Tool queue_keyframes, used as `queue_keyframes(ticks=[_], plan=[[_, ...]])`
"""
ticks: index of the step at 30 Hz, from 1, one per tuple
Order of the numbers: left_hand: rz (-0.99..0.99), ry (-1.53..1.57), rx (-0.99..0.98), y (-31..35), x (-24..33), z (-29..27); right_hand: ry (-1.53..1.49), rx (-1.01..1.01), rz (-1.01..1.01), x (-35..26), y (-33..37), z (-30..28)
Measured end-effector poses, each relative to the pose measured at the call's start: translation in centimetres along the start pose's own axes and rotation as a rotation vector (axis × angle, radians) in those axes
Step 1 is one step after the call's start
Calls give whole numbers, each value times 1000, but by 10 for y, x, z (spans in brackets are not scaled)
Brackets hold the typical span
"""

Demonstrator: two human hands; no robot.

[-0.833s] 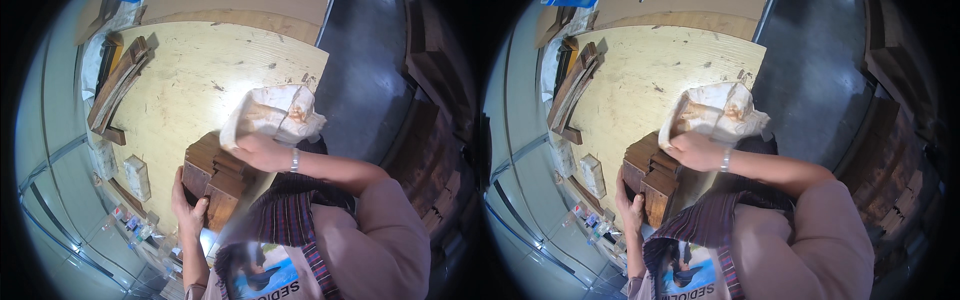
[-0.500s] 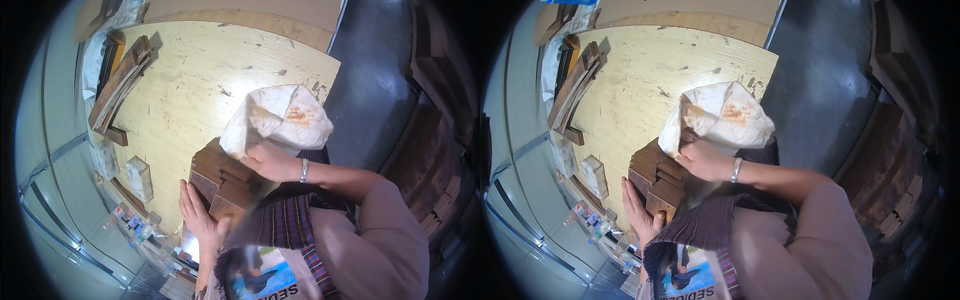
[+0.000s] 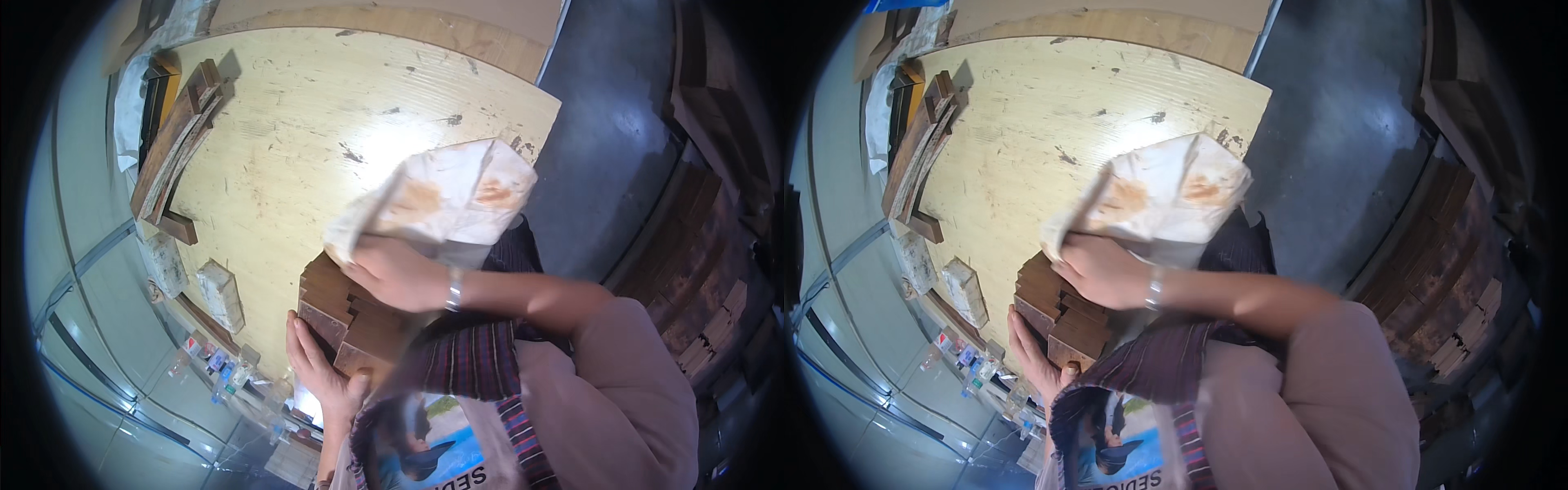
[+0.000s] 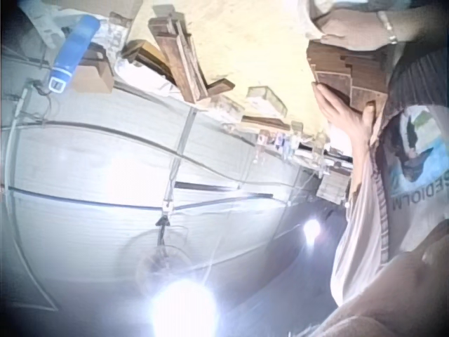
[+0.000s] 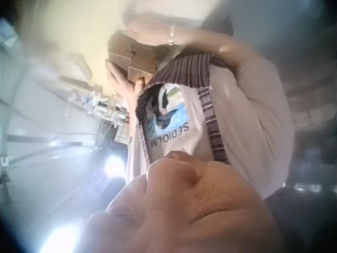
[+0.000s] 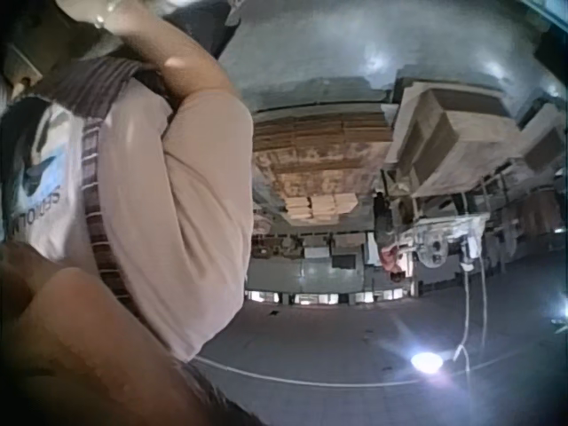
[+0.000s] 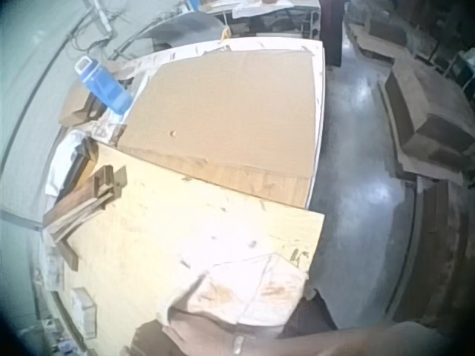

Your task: The person wipes down wooden furniture components with a cloth, handling both individual slats and larger assembled pieces to clean the surfaces.

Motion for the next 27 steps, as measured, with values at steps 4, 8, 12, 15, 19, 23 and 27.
queue_keyframes(ticks=[4,8,12,15,19,23,27], plan=[[-31,-2,0,2,-7,3,-44,-96,29,13,30,-3],[-49,-9,21,6,-18,6,-79,-89,-258,-36,29,-2],[-72,19,20,6,-11,-1,-144,-146,-219,-31,33,16],[-77,35,29,3,-9,0,-7,-157,-21,-2,48,-5],[-177,123,-25,4,-19,-2,-187,-28,-144,-4,49,-14],[-272,533,-68,-26,-27,-13,-93,-170,-208,2,63,1],[-323,791,-314,-50,-25,9,86,-259,-113,11,57,14]])
Point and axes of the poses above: each hand's wrist, its own y-axis away from the middle knuckle, its own z-axis out of the palm, x = y × z, the point moved 10 cm from there along -y, towards the middle knuckle, and after that the axes turned 4 degrees about -x, right-handed, at the moved point
